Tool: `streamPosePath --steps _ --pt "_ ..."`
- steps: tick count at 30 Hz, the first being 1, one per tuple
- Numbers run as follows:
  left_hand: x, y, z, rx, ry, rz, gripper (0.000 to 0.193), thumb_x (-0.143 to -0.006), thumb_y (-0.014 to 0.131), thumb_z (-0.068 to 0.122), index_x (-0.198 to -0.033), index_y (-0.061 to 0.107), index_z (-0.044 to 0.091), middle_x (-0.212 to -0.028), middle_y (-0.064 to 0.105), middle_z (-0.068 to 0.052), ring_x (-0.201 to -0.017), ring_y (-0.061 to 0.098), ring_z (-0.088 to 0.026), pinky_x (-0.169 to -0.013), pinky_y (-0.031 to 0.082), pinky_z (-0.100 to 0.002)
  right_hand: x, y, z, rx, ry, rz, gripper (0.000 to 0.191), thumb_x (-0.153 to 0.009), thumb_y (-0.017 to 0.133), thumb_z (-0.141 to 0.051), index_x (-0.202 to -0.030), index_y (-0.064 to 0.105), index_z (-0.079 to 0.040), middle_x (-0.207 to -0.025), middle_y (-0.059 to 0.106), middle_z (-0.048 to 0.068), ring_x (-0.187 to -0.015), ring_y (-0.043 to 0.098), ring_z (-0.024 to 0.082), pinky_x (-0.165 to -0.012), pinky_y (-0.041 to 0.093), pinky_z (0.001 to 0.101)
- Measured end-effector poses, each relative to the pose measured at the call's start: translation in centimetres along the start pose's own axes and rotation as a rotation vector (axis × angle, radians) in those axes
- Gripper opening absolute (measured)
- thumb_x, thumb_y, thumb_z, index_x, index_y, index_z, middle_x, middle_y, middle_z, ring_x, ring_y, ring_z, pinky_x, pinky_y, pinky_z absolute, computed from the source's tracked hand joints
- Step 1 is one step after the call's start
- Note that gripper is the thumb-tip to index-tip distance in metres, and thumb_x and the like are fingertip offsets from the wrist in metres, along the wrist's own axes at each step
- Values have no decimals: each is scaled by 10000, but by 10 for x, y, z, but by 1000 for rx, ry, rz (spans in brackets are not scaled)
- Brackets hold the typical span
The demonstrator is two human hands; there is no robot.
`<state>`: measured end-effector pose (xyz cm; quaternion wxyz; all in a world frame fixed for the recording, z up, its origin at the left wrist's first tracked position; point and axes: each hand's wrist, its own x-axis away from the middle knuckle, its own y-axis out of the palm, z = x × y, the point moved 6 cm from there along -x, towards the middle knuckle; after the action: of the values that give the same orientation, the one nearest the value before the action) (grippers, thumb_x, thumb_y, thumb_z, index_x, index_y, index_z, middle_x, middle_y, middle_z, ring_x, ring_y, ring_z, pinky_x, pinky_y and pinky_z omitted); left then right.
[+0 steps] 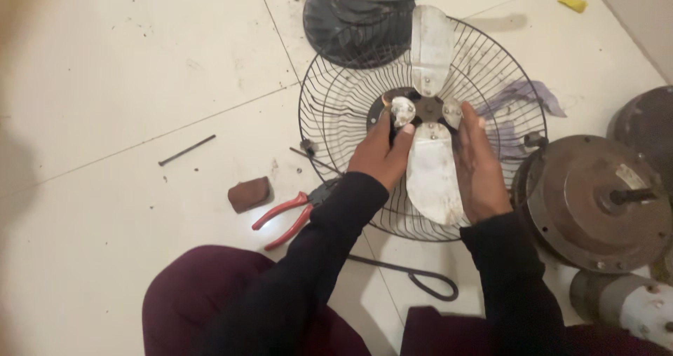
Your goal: The person sits on the floor and disassembles an electric fan. They use a screwdriver and pliers to loosen the blade hub, remove the fan blades one at a time, handle small screws and nuts, and work on the motor hub with their hands.
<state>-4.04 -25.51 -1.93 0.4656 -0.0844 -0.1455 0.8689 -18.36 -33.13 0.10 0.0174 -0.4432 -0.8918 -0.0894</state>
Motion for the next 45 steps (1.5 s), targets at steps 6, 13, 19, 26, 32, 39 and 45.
streamPosePath --steps 6,13,19,26,32,39,45 --pt "-3 16 -20 139 -107 -22 667 -1064 351 497 -1398 517 -56 -1373 590 -297 -1317 549 -420 -1128 407 -410 -2 3 1 -193 38 -90 789 -1064 248 -539 -1586 298 51 -1643 368 208 -1516 344 302 -1235 262 385" --pt "4 20 -25 91 5 23 744 -1051 408 532 -1524 383 -42 -1557 446 -284 -1453 432 -412 -1179 340 -387 10 8 -5 -158 16 -74 786 -1064 256 -536 -1569 313 64 -1617 406 164 -1506 369 246 -1247 248 358" --pt "6 8 -16 304 -31 -21 707 -1049 398 536 -1541 417 29 -1550 513 -226 -1450 482 -344 -1165 354 -345 18 19 -17 -233 -9 -102 822 -1060 257 -572 -1585 305 58 -1626 402 163 -1519 357 244 -1257 245 349" --pt "3 3 -19 385 -126 -51 686 -1015 457 477 -1551 424 50 -1447 622 -213 -1361 581 -281 -1115 403 -318 20 28 -21 -312 -27 -152 793 -1078 280 -552 -1607 302 39 -1593 426 159 -1470 399 245 -1234 298 370" --pt "-6 4 -26 513 -46 -64 694 -1048 478 477 -1552 416 3 -1497 587 -199 -1398 541 -253 -1143 365 -296 20 26 -18 -291 -15 -134 750 -1081 320 -503 -1610 300 29 -1582 435 144 -1464 407 236 -1235 305 369" --pt "-8 5 -38 493 -99 -83 709 -1031 444 506 -1568 410 44 -1488 589 -185 -1376 549 -240 -1121 377 -293 20 25 -15 -311 -1 -147 725 -1081 309 -485 -1608 297 15 -1591 437 133 -1462 410 232 -1235 296 364" --pt "-7 2 -26 486 -80 -78 696 -1045 446 507 -1565 406 46 -1528 552 -171 -1421 512 -239 -1152 349 -296 17 30 -18 -261 -5 -127 696 -1076 323 -450 -1602 281 4 -1605 417 124 -1491 376 237 -1258 253 383"
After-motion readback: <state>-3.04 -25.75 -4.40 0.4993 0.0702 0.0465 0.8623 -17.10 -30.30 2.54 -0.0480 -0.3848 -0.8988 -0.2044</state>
